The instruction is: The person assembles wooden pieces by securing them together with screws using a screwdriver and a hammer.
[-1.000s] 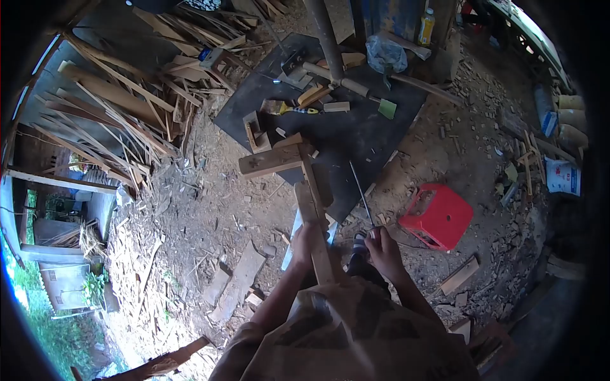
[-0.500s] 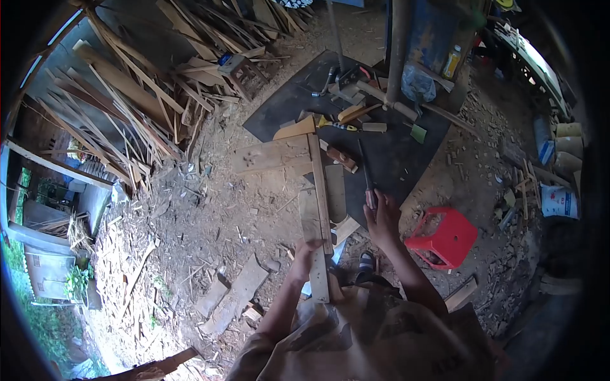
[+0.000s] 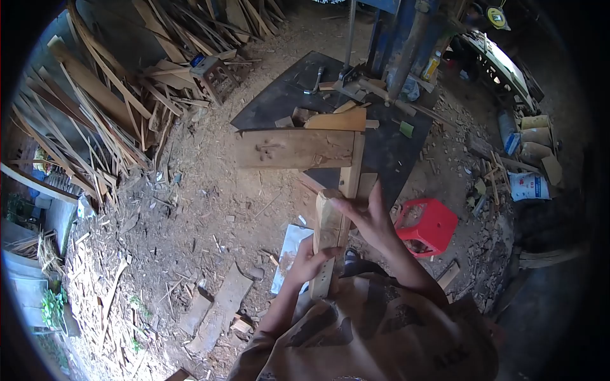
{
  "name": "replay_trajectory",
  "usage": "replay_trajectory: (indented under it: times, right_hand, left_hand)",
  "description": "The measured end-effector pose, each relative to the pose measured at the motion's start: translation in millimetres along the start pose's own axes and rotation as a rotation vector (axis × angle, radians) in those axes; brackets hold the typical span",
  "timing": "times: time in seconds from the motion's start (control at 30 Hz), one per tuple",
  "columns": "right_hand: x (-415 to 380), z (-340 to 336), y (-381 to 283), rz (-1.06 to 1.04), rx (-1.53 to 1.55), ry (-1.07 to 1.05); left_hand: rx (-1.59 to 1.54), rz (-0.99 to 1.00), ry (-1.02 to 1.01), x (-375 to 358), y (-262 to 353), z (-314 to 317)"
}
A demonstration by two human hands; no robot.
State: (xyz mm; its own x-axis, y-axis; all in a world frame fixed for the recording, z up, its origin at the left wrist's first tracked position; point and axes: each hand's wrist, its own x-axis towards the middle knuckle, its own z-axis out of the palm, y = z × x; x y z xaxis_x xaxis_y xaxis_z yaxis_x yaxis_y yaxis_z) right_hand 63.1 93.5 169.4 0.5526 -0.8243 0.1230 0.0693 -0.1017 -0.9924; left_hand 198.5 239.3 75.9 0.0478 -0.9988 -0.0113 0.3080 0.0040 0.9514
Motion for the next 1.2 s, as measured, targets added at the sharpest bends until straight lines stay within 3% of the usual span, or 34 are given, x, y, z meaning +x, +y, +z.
replay_trajectory:
  times: [0.5,0.67,0.77,0.83,0.9,1.0,1.1,1.13,1.2]
  right_hand:
    - [11.9,42.6,2.0,0.063,-0.103,0.057]
    - [15.9,28.2,1.4,0.148,-0.057,0.055]
    - [22.2,-2.1,38.9,0.024,0.017,0.088]
    - [28.8,-33.1,78.2,0.049,-0.058,0.147]
    - [32.2,-65.1,121.5,0.288,-0.116,0.156]
    - [19.0,-86.9,164.3,0.019,-0.864,0.094]
    - [25.9,-93.4,182.7,0.091,-1.067,0.013]
    - [33.4,-92.3,180.0,0.214,-1.107,-0.034]
    - [45.2,-98.3,178.2,0.276,-1.070,-0.104]
  left_hand:
    - [-0.092,0.014,0.054,-9.2,-2.2,-27.8]
    - [-0.132,-0.089,0.056,4.2,-9.5,-23.5]
    - [-0.078,-0.046,0.077,13.7,-23.2,-25.8]
    - [-0.001,-0.020,0.145,21.0,-25.4,-20.5]
    - [0.107,-0.025,0.275,28.9,-17.9,-12.9]
    - [0.279,-0.079,0.417,37.5,-9.3,-6.2]
    - [0.459,-0.104,0.559,43.6,-2.4,10.2]
    - [0.576,-0.130,0.583,43.3,-4.4,13.6]
    - [0.744,-0.140,0.665,47.9,2.0,31.9]
